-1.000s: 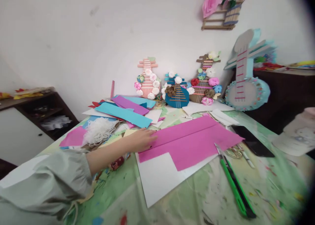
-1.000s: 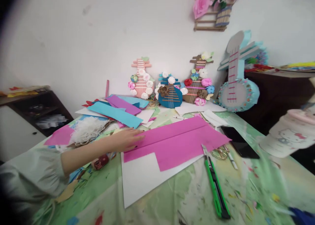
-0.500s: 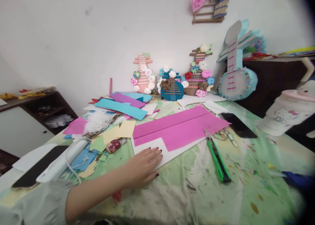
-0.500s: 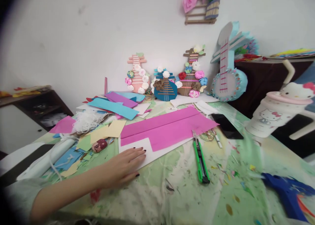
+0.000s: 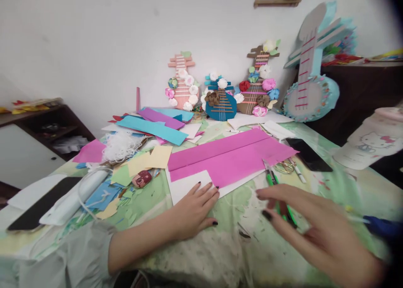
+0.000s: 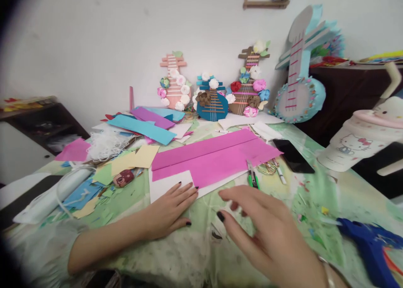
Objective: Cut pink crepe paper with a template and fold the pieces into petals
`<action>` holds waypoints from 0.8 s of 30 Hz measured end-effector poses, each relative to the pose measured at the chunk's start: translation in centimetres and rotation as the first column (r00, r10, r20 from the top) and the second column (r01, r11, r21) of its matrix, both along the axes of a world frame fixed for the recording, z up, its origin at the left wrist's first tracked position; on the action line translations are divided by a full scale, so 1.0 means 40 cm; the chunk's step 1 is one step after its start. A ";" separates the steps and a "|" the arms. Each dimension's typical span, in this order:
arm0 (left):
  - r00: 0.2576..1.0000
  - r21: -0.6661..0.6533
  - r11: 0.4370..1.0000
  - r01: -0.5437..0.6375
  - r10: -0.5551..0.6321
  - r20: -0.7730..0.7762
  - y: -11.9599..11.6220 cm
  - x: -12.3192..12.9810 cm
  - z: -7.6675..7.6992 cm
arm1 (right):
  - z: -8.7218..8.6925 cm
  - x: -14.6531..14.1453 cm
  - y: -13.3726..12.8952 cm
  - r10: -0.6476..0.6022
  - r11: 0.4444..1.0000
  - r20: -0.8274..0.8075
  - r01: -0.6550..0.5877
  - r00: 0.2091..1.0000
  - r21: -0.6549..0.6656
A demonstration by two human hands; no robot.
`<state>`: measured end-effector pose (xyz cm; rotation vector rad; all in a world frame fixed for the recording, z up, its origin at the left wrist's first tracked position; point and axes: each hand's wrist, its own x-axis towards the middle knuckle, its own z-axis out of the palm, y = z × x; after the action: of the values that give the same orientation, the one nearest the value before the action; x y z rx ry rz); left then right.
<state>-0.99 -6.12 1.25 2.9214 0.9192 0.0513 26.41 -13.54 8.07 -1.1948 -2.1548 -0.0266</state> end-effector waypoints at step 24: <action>0.394 -0.015 0.395 -0.919 0.918 0.041 0.343 -0.319 0.110 | -0.245 -0.084 0.182 0.243 0.970 0.404 -0.212 0.882 -0.121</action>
<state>-13.77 7.61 5.65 1.9498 2.3922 0.1780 23.06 -6.26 -1.74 -1.0358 -2.6841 -0.1109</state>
